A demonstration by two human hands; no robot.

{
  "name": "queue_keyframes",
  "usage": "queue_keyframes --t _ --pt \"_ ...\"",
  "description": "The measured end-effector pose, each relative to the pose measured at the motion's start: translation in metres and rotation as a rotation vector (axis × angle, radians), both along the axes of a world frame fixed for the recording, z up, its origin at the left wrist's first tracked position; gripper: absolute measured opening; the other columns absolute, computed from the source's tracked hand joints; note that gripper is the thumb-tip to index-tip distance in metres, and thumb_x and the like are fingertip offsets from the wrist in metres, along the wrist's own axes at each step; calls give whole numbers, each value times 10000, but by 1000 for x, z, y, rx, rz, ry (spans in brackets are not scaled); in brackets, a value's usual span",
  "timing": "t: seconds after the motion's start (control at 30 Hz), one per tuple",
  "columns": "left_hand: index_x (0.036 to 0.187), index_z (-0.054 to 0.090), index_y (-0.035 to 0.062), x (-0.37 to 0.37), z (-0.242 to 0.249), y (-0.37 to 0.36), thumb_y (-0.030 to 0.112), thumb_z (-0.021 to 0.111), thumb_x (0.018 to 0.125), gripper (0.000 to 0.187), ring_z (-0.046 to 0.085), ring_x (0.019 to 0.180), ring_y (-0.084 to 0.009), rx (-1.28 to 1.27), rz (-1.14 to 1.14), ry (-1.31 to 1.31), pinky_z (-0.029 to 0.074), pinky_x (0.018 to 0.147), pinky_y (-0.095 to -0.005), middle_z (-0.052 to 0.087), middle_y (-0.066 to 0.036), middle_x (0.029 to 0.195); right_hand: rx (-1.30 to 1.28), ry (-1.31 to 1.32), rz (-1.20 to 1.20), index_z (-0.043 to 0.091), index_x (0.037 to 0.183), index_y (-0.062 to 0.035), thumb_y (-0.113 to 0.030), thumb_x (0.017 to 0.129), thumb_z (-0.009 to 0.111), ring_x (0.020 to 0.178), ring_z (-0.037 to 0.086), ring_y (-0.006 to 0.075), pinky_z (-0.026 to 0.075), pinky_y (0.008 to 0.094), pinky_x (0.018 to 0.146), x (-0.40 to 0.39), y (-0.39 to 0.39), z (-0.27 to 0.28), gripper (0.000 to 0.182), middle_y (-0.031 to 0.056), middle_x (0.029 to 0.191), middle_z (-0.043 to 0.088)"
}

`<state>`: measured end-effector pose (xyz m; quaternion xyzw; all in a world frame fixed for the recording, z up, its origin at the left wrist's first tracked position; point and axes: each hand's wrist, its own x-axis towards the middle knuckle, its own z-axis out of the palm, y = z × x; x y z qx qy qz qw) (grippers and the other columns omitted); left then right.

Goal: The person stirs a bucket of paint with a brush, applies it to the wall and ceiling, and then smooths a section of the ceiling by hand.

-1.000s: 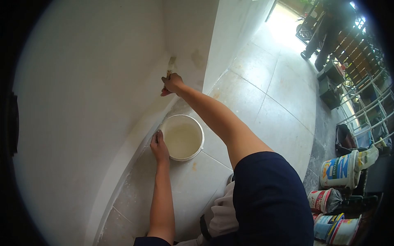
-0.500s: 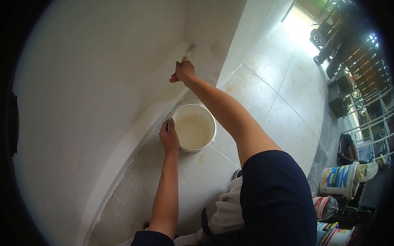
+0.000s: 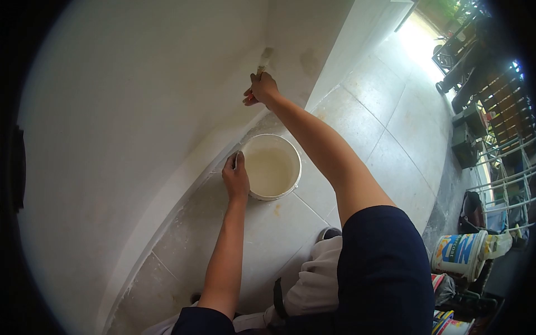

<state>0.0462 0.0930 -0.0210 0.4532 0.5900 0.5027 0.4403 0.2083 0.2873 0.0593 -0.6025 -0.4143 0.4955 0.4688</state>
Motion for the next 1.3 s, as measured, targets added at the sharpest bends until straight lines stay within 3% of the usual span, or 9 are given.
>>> queue_keyframes --t 0.17,0.27,0.37,0.5,0.7,0.9,1.1,1.2,1.3 --pt "1203 668 -79 -1 5 -1 297 588 1010 431 694 1073 -352 -7 -9 -8 511 954 -416 722 -249 1134 -206 126 -66 417 1167 105 -234 1088 428 698 726 343 673 414 613 21 9 -13 348 277 927 661" --pt "1202 668 -80 -1 4 -2 294 587 1013 426 694 1074 -351 -7 -12 2 510 955 -414 722 -250 1134 -240 149 -99 438 1138 150 -202 1075 429 649 726 366 675 430 583 14 9 -27 358 269 841 666" --pt "1202 667 -81 0 0 -3 297 588 1013 430 694 1078 -352 9 -5 18 510 954 -412 720 -252 1140 -160 -10 77 479 1103 154 -204 1075 434 606 721 364 665 409 549 -2 3 -19 362 267 806 682" --pt "1206 666 -82 1 -9 -1 301 591 1013 435 692 1084 -354 33 5 14 510 953 -412 718 -253 1147 -111 -132 -25 512 1099 133 -218 1077 439 578 717 365 650 401 521 -9 2 5 359 252 774 697" --pt "1211 662 -84 -3 -1 -2 304 591 1013 442 691 1091 -350 -2 -27 14 510 954 -412 719 -247 1147 -287 -297 -72 548 1132 87 -243 1079 443 595 730 328 639 395 517 35 -7 -37 350 228 785 715" --pt "1208 661 -88 -2 -14 2 314 595 1008 454 690 1091 -355 14 -21 -3 509 952 -415 720 -246 1145 -36 -449 172 558 1125 127 -258 1071 464 584 729 315 618 384 499 35 -13 -28 400 227 754 713" --pt "1198 674 -74 -2 -10 1 318 602 1004 443 691 1093 -360 -3 -17 34 508 952 -413 721 -250 1143 -351 -276 -17 575 1064 124 -225 1066 445 574 725 325 621 390 501 44 3 -43 372 218 745 713" --pt "1196 676 -72 -2 -11 2 321 601 1004 443 691 1093 -362 -2 -5 17 508 954 -413 721 -250 1147 -227 -442 153 576 1063 120 -201 1061 439 578 727 330 628 392 512 27 -22 -25 349 211 749 714" --pt "1198 675 -72 -3 -12 0 322 598 1005 445 691 1091 -364 -1 -8 17 507 953 -414 722 -249 1144 -170 -474 115 582 1069 114 -180 1052 430 574 726 330 629 388 513 21 -26 -12 332 215 747 713"
